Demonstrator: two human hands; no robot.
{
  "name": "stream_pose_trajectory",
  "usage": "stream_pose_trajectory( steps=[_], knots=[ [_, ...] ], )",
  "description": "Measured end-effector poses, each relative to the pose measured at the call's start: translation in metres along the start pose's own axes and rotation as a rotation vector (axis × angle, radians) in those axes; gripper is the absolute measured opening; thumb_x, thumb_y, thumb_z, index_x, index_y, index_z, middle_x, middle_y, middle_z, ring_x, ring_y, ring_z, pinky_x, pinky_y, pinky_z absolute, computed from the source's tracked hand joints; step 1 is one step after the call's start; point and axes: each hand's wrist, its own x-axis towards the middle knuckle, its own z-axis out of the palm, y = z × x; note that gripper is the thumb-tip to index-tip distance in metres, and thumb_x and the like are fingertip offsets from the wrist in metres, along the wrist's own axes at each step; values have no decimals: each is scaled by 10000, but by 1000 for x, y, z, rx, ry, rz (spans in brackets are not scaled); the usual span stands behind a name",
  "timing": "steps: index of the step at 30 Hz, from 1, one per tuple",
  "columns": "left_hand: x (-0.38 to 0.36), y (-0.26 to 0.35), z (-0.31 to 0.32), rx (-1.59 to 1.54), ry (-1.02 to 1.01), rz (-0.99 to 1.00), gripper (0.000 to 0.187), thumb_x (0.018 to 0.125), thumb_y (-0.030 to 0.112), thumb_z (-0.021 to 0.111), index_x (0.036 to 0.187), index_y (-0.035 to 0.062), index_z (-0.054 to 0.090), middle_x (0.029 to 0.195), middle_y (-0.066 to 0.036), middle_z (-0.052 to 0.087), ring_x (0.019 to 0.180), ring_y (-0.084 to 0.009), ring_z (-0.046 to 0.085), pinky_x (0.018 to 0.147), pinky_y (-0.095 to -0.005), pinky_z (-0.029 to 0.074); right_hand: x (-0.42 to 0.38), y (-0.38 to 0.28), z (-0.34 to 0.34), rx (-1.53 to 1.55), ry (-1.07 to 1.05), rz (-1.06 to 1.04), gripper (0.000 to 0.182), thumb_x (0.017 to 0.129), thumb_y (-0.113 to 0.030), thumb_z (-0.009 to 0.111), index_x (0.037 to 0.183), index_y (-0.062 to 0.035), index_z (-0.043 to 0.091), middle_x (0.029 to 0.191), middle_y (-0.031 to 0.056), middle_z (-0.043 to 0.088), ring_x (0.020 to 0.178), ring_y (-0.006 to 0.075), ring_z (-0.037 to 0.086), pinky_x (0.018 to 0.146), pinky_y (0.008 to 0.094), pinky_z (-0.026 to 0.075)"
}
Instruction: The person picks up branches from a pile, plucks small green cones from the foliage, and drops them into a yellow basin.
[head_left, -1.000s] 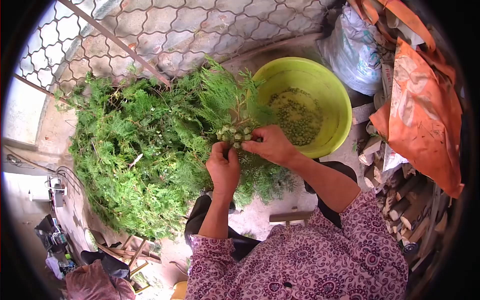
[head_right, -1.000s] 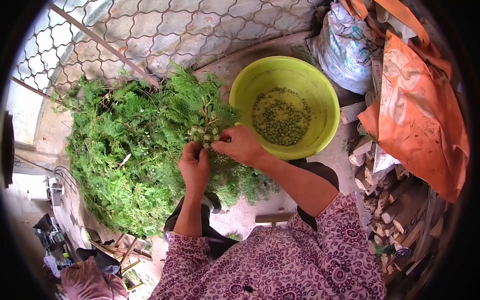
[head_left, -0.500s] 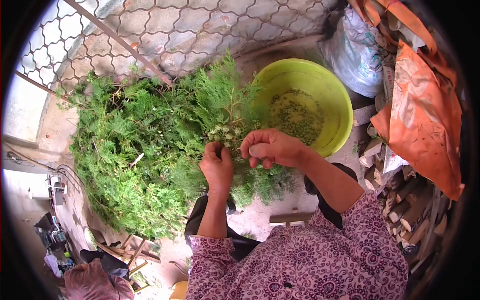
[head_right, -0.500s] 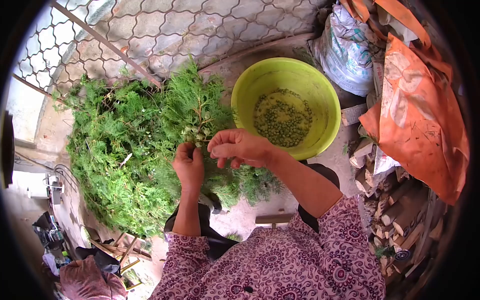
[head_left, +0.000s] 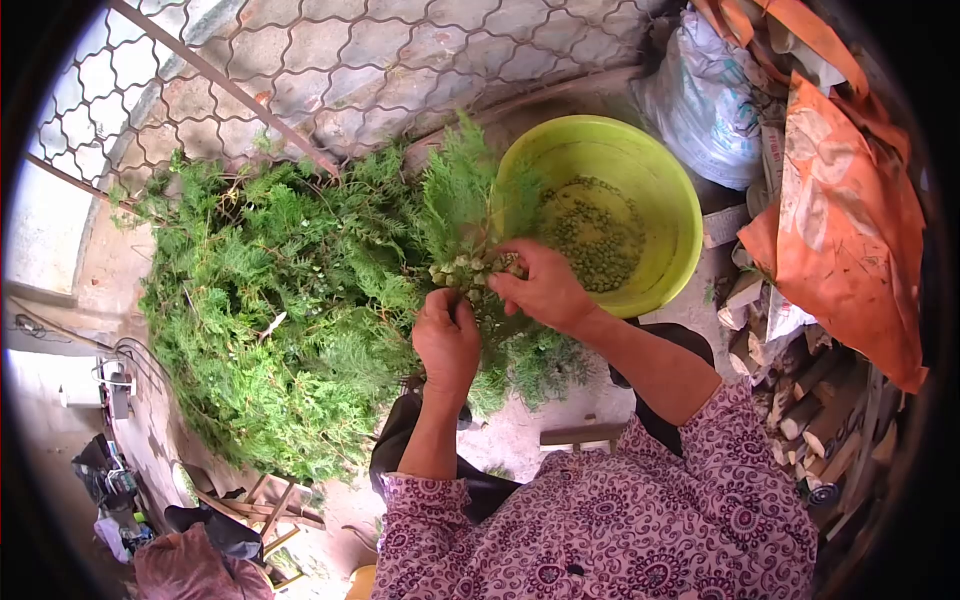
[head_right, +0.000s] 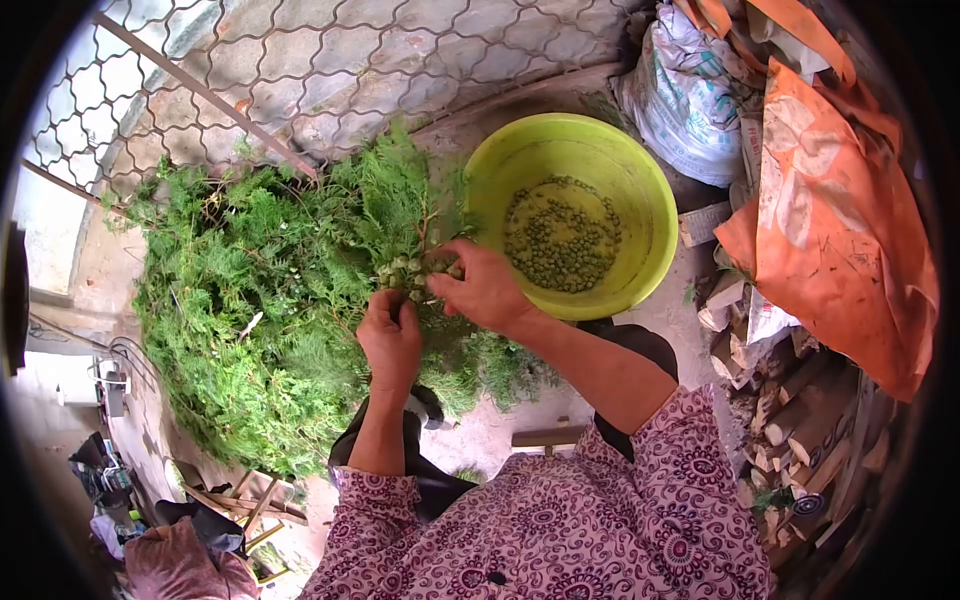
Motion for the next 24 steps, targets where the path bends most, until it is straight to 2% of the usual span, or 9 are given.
stream_pose_trajectory(
  steps=[8, 10, 14, 16, 20, 22, 23, 24],
  knots=[
    [-3, -3, 0, 23, -5, 7, 113, 728, 45, 575, 829, 46, 524, 693, -118, 574, 614, -296, 559, 548, -374, 439, 3, 6, 0, -42, 13, 1, 260, 762, -191, 635, 881, 27, 557, 623, 51, 576, 485, 74, 529, 444, 226, 407],
    [-2, -2, -2, 27, -11, 3, 114, 728, 48, 575, 831, 46, 526, 694, -120, 576, 613, -297, 561, 549, -373, 441, 3, 4, -3, 136, -76, 132, 194, 782, -174, 609, 856, -3, 559, 632, 37, 574, 493, 76, 538, 430, 211, 391],
    [1, -1, -4, -9, -25, -22, 102, 730, 45, 567, 826, 35, 535, 695, -126, 589, 613, -295, 573, 554, -365, 450, 5, 9, -11, 354, -136, 193, 138, 809, -138, 584, 882, -26, 548, 699, 40, 587, 521, 88, 555, 434, 190, 394],
    [2, -1, -5, -9, -19, -39, 98, 730, 43, 563, 824, 32, 538, 696, -128, 593, 614, -294, 578, 556, -362, 452, 5, 2, -18, 579, -220, 244, 142, 815, -107, 560, 933, -28, 547, 739, 55, 594, 546, 98, 570, 433, 191, 396],
    [4, 0, -7, -28, -30, -69, 93, 730, 40, 559, 821, 29, 540, 697, -132, 596, 620, -294, 583, 561, -363, 455, -1, -9, -18, 574, -177, 249, 174, 808, -93, 561, 965, -17, 546, 748, 53, 596, 547, 90, 563, 434, 188, 395],
    [3, -1, -5, -22, -37, -64, 94, 732, 44, 561, 823, 30, 541, 700, -132, 596, 627, -293, 585, 567, -365, 456, 3, 3, -15, 378, -234, 227, 203, 798, -83, 571, 987, -14, 542, 764, 55, 598, 551, 83, 558, 441, 187, 400],
    [2, -3, -3, 39, -41, -42, 99, 735, 51, 565, 830, 34, 542, 711, -131, 598, 640, -289, 587, 578, -369, 458, 3, 5, -12, 379, -234, 226, 203, 798, -83, 571, 987, -14, 542, 764, 55, 598, 551, 83, 558, 441, 187, 400],
    [1, -5, -1, 100, -46, -21, 104, 739, 59, 569, 837, 38, 543, 723, -130, 600, 653, -286, 589, 589, -373, 460, 2, 6, -8, 224, -181, 175, 217, 792, -87, 580, 992, -13, 539, 775, 60, 600, 556, 80, 555, 444, 185, 403]
  ],
)
